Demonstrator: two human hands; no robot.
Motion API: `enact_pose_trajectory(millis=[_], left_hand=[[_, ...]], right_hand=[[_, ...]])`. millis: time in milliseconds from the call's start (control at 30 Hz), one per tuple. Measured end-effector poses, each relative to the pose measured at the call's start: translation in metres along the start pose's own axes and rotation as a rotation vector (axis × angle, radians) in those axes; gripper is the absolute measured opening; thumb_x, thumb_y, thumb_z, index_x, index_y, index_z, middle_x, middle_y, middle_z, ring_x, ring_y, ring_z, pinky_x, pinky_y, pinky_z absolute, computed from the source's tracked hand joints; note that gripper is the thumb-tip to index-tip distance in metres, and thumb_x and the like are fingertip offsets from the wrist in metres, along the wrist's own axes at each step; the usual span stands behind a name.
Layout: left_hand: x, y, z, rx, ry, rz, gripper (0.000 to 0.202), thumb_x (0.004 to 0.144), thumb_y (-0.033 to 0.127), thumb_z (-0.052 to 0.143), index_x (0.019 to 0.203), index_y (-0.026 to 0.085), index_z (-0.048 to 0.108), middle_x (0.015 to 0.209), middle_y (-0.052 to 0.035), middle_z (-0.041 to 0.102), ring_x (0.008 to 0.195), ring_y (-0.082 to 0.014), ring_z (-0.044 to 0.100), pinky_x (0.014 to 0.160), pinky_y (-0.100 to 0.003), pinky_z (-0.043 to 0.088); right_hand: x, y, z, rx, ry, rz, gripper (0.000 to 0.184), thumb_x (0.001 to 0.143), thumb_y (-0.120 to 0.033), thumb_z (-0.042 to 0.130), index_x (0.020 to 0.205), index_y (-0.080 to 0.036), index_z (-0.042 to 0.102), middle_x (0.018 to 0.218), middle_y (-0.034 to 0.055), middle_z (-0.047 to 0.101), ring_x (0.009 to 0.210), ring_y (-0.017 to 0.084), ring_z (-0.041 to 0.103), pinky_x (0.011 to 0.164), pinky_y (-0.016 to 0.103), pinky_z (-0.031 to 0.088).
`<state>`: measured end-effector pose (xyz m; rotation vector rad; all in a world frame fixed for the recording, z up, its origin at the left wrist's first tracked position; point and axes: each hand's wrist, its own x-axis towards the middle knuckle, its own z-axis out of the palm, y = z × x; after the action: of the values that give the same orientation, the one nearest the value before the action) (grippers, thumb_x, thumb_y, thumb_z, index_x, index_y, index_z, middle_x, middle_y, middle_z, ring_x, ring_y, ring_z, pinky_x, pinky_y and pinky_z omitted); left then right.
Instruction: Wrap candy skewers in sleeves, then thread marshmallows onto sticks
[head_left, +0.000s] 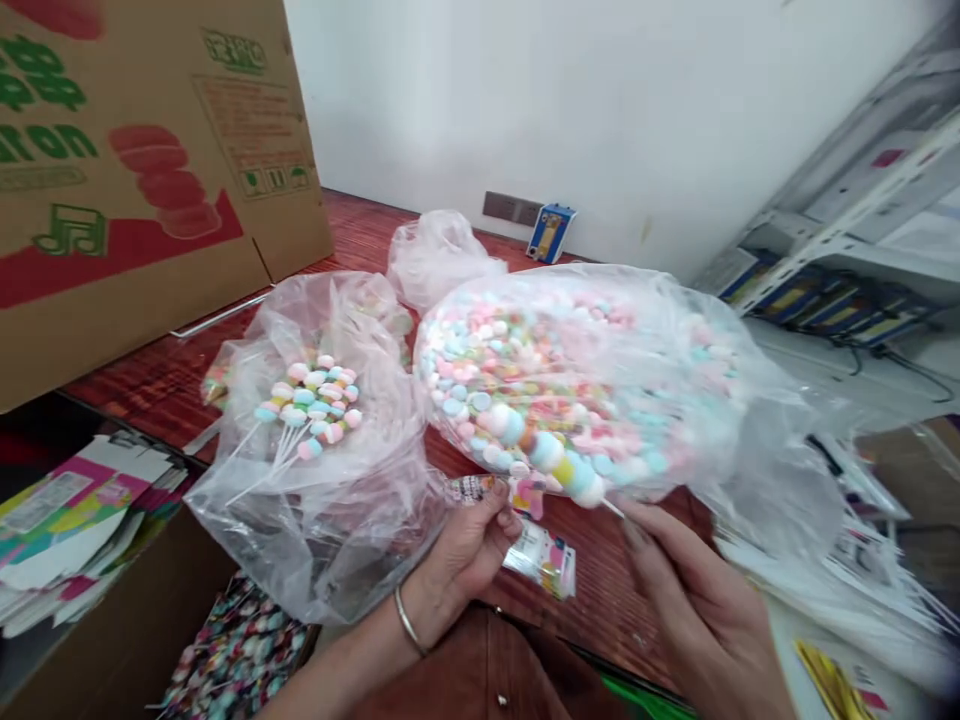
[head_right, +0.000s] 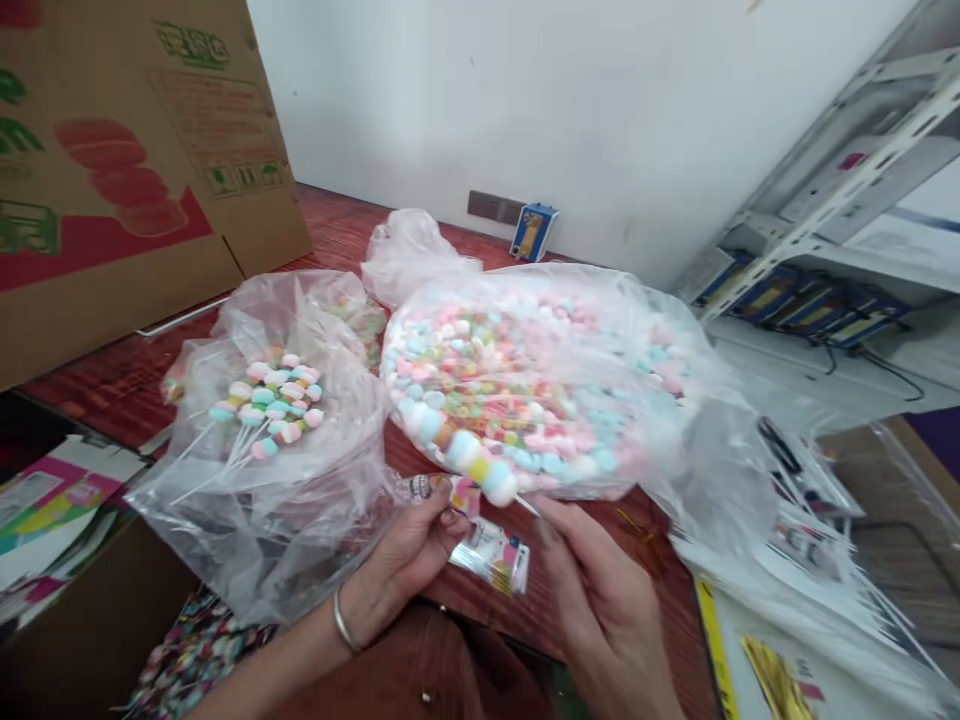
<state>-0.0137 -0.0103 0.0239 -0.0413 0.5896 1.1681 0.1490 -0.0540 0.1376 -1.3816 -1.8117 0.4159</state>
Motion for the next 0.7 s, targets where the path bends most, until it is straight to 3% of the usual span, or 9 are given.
enact_pose_trajectory(millis=[100, 267, 400, 600, 700], left_hand=[[-0.002, 0.002, 0.011, -0.050, 0.010, -0.016, 0.036, 0.060, 0.015, 0.092, 0.071, 0.013, 0.058, 0.059, 0.0063, 0.051, 0.049, -0.0018, 0.044, 0.048, -0.015, 0.040], [-0.003, -0.002, 0.025, -0.086, 0.012, 0.002, 0.040, 0.053, 0.013, 0.094, 0.071, 0.014, 0.059, 0.064, 0.0053, 0.058, 0.050, -0.0029, 0.048, 0.048, -0.016, 0.042], [-0.004, -0.006, 0.031, -0.016, 0.042, 0.019, 0.042, 0.048, 0.014, 0.096, 0.068, 0.014, 0.059, 0.059, 0.0064, 0.054, 0.049, -0.0032, 0.046, 0.048, -0.016, 0.043], [-0.007, -0.011, 0.039, 0.246, 0.067, 0.172, 0.039, 0.052, 0.025, 0.095, 0.065, 0.013, 0.061, 0.059, 0.0052, 0.056, 0.051, -0.0044, 0.048, 0.050, -0.017, 0.042], [-0.010, -0.009, 0.041, 0.303, 0.065, 0.203, 0.037, 0.052, 0.026, 0.095, 0.066, 0.013, 0.063, 0.062, 0.0041, 0.059, 0.056, -0.0061, 0.052, 0.055, -0.018, 0.044]], right_hand=[[-0.042, 0.030, -0.037, -0.212, 0.018, -0.060, 0.027, 0.092, -0.027, 0.058, 0.115, -0.027, 0.072, 0.106, 0.0029, 0.077, 0.091, 0.022, 0.075, 0.079, 0.025, 0.059], [-0.084, 0.058, -0.044, -0.296, 0.015, -0.087, 0.030, 0.094, -0.025, 0.056, 0.121, -0.025, 0.068, 0.113, 0.0026, 0.076, 0.095, 0.020, 0.075, 0.084, 0.022, 0.058], [-0.096, 0.065, -0.045, -0.296, 0.026, -0.045, 0.032, 0.095, -0.024, 0.054, 0.124, -0.027, 0.066, 0.112, 0.0032, 0.076, 0.096, 0.020, 0.075, 0.079, 0.023, 0.059], [-0.099, 0.075, -0.063, -0.353, -0.045, -0.137, 0.042, 0.091, -0.026, 0.060, 0.133, -0.026, 0.063, 0.108, 0.0056, 0.077, 0.088, 0.022, 0.076, 0.070, 0.025, 0.060], [-0.096, 0.070, -0.068, -0.259, -0.079, -0.035, 0.034, 0.090, -0.030, 0.062, 0.122, -0.025, 0.071, 0.103, 0.0053, 0.078, 0.087, 0.022, 0.076, 0.076, 0.025, 0.060]])
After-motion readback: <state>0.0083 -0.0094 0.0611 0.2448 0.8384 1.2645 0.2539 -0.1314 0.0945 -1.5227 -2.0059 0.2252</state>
